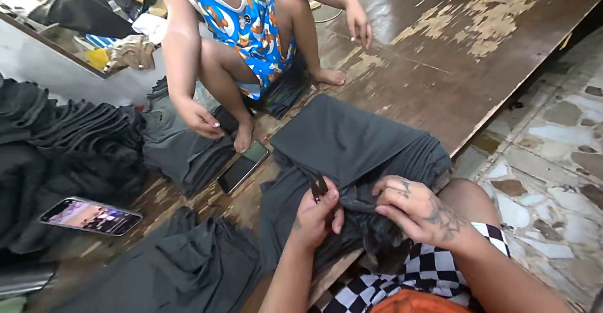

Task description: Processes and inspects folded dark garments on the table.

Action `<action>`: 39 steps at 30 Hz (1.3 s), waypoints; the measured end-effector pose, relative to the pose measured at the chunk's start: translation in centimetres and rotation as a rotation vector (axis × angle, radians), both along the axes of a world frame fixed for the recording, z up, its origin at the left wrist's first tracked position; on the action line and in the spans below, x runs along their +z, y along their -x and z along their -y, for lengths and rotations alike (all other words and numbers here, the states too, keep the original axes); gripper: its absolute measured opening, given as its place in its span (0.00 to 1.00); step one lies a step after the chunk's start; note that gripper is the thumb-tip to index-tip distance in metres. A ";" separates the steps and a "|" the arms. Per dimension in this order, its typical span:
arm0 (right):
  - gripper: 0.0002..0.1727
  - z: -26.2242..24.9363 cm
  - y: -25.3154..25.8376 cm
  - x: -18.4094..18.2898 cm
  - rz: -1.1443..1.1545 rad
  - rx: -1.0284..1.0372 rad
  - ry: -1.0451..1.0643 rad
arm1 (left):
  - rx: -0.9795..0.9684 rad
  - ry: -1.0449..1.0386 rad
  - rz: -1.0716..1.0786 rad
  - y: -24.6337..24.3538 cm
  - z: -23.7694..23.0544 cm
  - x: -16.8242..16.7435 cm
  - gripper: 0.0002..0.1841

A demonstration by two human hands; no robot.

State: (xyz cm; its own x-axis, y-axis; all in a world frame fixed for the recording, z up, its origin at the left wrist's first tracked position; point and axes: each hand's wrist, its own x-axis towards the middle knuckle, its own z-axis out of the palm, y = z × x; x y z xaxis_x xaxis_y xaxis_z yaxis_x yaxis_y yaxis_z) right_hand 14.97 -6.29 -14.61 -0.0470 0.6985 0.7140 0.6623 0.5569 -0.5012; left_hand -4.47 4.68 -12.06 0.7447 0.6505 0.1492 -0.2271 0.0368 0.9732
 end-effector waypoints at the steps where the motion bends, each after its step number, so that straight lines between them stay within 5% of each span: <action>1: 0.18 0.4 -0.3 -0.1 -0.043 0.044 -0.004 | 0.075 -0.223 -0.119 0.1 0.2 0.5 0.09; 3: 0.19 1.0 -0.5 -0.5 -0.135 0.119 0.002 | 0.227 -0.710 -0.400 0.4 0.6 1.5 0.10; 6: 0.17 1.5 -0.3 -1.1 -0.252 0.166 -0.011 | 0.253 -1.104 -0.631 0.9 1.7 3.4 0.22; 14: 0.15 1.7 0.6 -0.9 -0.323 0.168 -0.027 | 0.099 -1.503 -0.622 1.6 2.6 5.8 0.15; 24: 0.17 2.3 1.2 -0.8 -0.275 0.206 -0.020 | 0.181 -1.439 -0.569 1.0 3.0 4.8 0.15; 28: 0.35 3.1 -0.3 0.0 -0.193 0.283 -0.099 | 0.405 -1.070 -0.406 1.2 3.0 3.6 0.24; 30: 0.28 2.5 -1.1 1.9 -0.158 0.190 -0.143 | 0.506 -0.820 -0.361 0.3 3.3 2.9 0.25; 32: 0.11 1.3 -1.0 3.2 0.005 0.000 -0.074 | 0.469 -0.629 -0.338 -1.0 3.9 2.3 0.13; 36: 0.12 -2.9 -0.3 2.3 0.024 -0.037 0.171 | 0.375 -0.601 0.081 -2.1 5.2 0.7 0.08; 39: 0.12 -2.9 -1.4 2.2 -0.210 0.077 0.209 | 0.467 -0.615 0.062 -1.9 4.8 1.2 0.12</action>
